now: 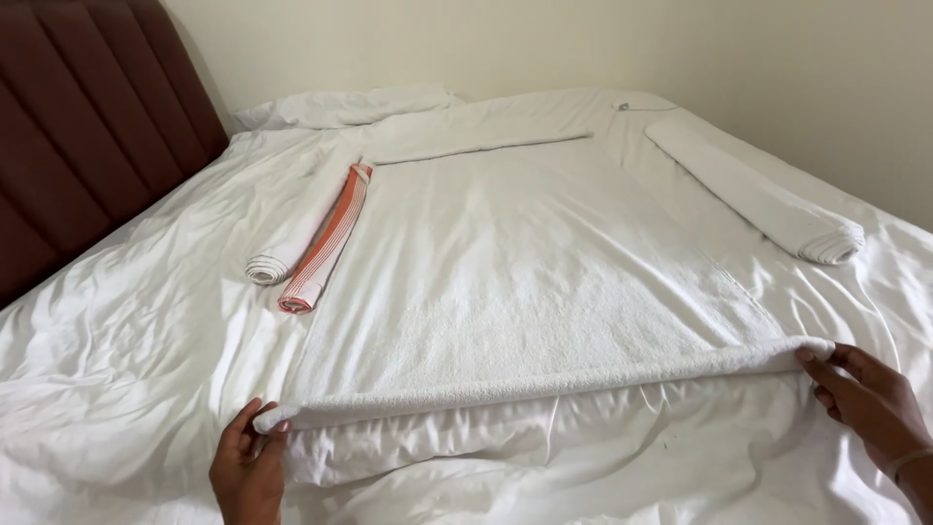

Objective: The person rolls a white towel tightly on a bed, then places it aside. They proceed to roll a second white towel in the same manner. The task is performed by hand on a white bedsheet.

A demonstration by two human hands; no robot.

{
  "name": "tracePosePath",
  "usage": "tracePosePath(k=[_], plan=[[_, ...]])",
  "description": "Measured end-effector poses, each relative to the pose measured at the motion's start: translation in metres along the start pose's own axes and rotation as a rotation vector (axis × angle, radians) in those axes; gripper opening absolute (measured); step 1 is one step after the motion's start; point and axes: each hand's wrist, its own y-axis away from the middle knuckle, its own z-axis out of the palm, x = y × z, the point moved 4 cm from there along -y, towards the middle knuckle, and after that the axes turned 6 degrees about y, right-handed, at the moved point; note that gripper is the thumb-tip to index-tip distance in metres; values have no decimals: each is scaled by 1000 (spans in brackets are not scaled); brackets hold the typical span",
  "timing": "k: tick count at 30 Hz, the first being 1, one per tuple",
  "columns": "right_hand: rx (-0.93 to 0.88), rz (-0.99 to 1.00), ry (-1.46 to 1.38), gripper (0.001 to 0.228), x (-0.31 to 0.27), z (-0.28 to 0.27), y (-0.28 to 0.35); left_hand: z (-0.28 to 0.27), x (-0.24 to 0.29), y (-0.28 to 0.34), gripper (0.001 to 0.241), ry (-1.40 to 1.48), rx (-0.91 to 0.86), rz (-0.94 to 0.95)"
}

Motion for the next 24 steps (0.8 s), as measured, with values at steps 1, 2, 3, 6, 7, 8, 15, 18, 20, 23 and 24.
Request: tracePosePath(k=[1, 2, 3, 6, 7, 8, 15, 18, 20, 23, 24], plan=[[5, 58, 26, 39, -11, 1, 7, -3, -5, -5, 51, 31, 18, 2], [11, 62, 22, 39, -9, 2, 8, -4, -7, -7, 51, 31, 10, 3], [17, 63, 35, 41, -9, 1, 5, -4, -10, -9, 47, -54, 30, 29], [30, 31, 75, 45, 2, -1, -24, -3, -26, -22, 44, -173, 84, 61], [27, 13, 100, 48, 12, 6, -34, -10, -30, -28, 45, -228, 115, 65], [18, 10, 97, 48, 15, 9, -44, -11, -23, -30, 45, -232, 123, 69], [44, -65, 738, 54, -12, 6, -73, 20, 26, -22, 53, -504, 175, 47], [145, -299, 902, 39, -28, 21, -77, 60, 56, -6, 56, -769, 205, 342], [248, -550, 917, 29, -67, 44, -47, 95, 65, 11, 54, -941, 194, 488], [-64, -612, 619, 33, -135, 99, 21, 143, 47, 40, 52, -752, -230, 641], [-276, -627, 625, 40, -140, 116, 33, 153, 36, 50, 54, -830, -276, 681]])
